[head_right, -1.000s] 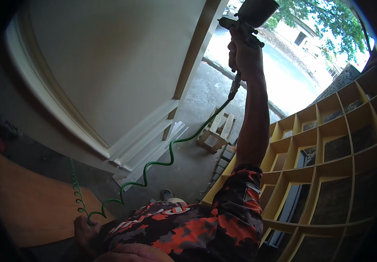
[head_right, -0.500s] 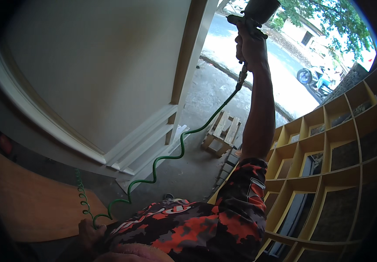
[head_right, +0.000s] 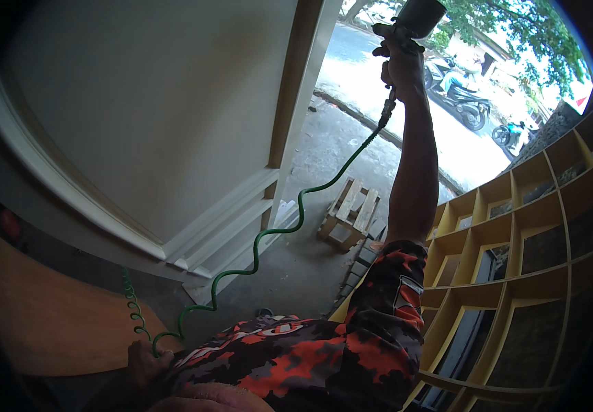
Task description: The person paints a wooden door frame using a spray gun connected to a compressor.
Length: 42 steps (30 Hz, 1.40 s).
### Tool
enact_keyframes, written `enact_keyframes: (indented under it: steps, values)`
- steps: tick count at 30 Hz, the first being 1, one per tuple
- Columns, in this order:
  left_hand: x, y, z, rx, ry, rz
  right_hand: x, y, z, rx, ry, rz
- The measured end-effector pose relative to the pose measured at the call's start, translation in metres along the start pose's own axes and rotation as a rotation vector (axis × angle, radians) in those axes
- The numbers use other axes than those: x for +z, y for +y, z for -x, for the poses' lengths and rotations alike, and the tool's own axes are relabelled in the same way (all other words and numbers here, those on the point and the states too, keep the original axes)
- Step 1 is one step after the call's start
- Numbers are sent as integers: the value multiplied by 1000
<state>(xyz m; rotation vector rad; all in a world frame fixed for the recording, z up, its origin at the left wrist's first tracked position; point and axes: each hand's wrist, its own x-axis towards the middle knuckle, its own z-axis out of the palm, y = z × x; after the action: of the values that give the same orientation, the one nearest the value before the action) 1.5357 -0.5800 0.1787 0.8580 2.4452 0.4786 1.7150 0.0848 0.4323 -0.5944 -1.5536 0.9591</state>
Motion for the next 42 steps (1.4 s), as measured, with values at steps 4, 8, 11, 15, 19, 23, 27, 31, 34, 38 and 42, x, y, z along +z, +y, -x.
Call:
enact_keyframes:
  steps: [4,8,11,15,19,23,27,31,34,38,42]
  values:
    - [-6,1,-2,53,-15,43,-15,2,0,103,-102,-101]
    - [-8,-9,-2,54,-1,-9,-5,-10,29,99,-145,-90]
    - [-13,-16,3,41,18,42,15,-21,59,107,-175,-97]
    - [-19,-13,11,-11,168,-149,41,-50,99,66,-152,-53]
    - [-23,-47,7,36,173,-196,62,-72,132,32,-139,-42]
    - [-27,-102,4,8,64,-82,80,-92,160,99,-222,-47]
    - [-33,-125,12,5,91,-75,110,-112,187,111,-213,-65]
    - [-51,-139,17,-102,-6,-104,133,-131,211,108,-243,-68]
    - [-55,-160,22,-104,-17,-128,151,-143,230,140,-234,-150]
    - [-60,-181,28,-134,-14,-104,176,-162,254,93,-258,-94]
    - [-69,-201,28,-101,-4,-70,202,-184,281,84,-239,-55]
